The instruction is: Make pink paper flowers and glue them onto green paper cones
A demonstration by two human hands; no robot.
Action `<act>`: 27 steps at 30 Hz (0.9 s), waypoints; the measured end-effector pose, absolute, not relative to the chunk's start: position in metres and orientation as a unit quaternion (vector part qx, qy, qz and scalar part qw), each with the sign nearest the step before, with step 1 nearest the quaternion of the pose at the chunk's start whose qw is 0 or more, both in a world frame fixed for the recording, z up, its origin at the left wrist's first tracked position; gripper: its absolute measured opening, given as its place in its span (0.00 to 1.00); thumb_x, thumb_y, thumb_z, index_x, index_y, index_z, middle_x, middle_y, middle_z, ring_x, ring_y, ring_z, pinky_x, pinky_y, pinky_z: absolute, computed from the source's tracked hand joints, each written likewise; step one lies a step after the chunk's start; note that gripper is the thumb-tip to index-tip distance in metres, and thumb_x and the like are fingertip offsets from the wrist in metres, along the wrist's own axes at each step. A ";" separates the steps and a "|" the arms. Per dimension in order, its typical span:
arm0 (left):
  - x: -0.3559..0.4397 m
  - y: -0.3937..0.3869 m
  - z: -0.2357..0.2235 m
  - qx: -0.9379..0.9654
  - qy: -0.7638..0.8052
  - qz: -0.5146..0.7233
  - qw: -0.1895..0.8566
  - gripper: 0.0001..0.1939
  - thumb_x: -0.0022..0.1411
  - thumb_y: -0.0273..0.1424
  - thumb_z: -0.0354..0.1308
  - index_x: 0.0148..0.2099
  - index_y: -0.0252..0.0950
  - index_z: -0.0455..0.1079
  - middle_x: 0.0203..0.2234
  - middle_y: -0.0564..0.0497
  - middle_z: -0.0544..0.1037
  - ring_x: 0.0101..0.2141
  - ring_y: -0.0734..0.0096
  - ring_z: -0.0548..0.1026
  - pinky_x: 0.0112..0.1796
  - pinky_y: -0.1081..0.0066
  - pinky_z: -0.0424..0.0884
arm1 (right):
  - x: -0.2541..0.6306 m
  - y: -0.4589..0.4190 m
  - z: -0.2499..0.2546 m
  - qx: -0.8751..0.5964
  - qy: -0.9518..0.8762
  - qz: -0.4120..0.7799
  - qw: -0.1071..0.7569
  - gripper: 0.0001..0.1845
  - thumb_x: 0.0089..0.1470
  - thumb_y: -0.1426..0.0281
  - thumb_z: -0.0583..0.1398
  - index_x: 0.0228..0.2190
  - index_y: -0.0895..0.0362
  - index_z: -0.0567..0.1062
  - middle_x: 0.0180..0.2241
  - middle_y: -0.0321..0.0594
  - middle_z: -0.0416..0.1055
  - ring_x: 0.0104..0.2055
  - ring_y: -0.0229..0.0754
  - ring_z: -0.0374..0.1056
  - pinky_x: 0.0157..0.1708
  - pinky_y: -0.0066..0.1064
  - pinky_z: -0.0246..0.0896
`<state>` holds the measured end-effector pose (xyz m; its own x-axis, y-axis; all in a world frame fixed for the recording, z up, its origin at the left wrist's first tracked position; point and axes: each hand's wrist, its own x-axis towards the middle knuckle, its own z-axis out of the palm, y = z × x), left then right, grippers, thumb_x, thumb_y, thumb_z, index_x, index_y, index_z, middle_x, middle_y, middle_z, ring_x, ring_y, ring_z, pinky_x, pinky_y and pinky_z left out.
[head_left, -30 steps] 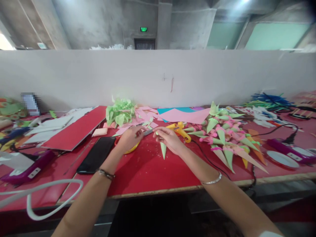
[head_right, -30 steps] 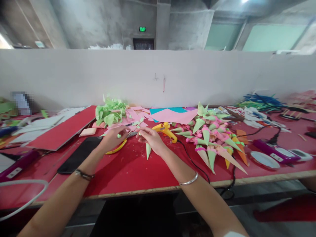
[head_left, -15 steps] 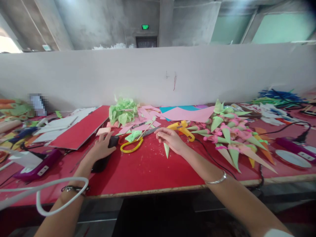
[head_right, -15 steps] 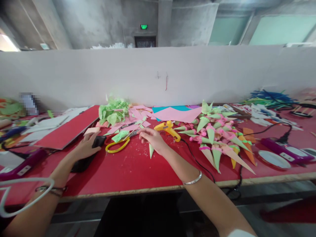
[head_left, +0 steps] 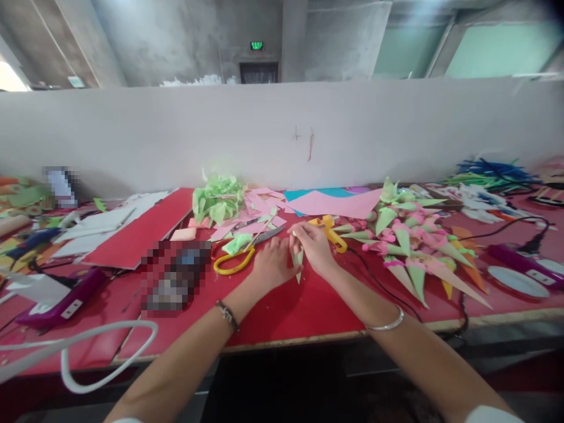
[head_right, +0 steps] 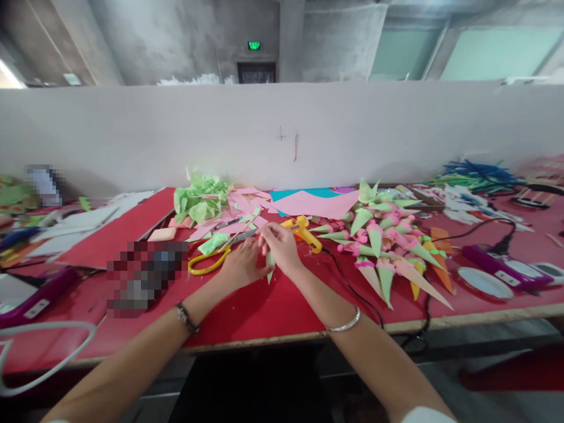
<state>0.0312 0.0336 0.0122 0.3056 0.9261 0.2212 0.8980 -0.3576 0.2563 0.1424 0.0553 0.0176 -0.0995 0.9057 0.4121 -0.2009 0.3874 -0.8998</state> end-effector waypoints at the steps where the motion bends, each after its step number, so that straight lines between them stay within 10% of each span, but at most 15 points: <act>1: 0.038 0.035 0.011 0.802 0.575 0.156 0.040 0.29 0.47 0.42 0.58 0.49 0.31 0.61 0.44 0.34 0.66 0.45 0.43 0.65 0.38 0.53 0.66 | 0.142 0.054 0.018 -0.306 -0.593 0.445 0.597 0.12 0.48 0.60 0.57 0.23 0.56 0.70 0.16 0.30 0.62 0.14 0.29 0.54 0.15 0.24 0.50; 27: -0.023 0.056 0.016 0.770 0.601 0.207 0.055 0.13 0.55 0.34 0.48 0.42 0.33 0.62 0.28 0.46 0.74 0.29 0.63 0.71 0.27 0.70 0.62 | 0.141 0.059 0.016 -0.315 -0.597 0.436 0.595 0.09 0.41 0.66 0.62 0.27 0.56 0.70 0.23 0.31 0.67 0.24 0.31 0.64 0.26 0.24 0.60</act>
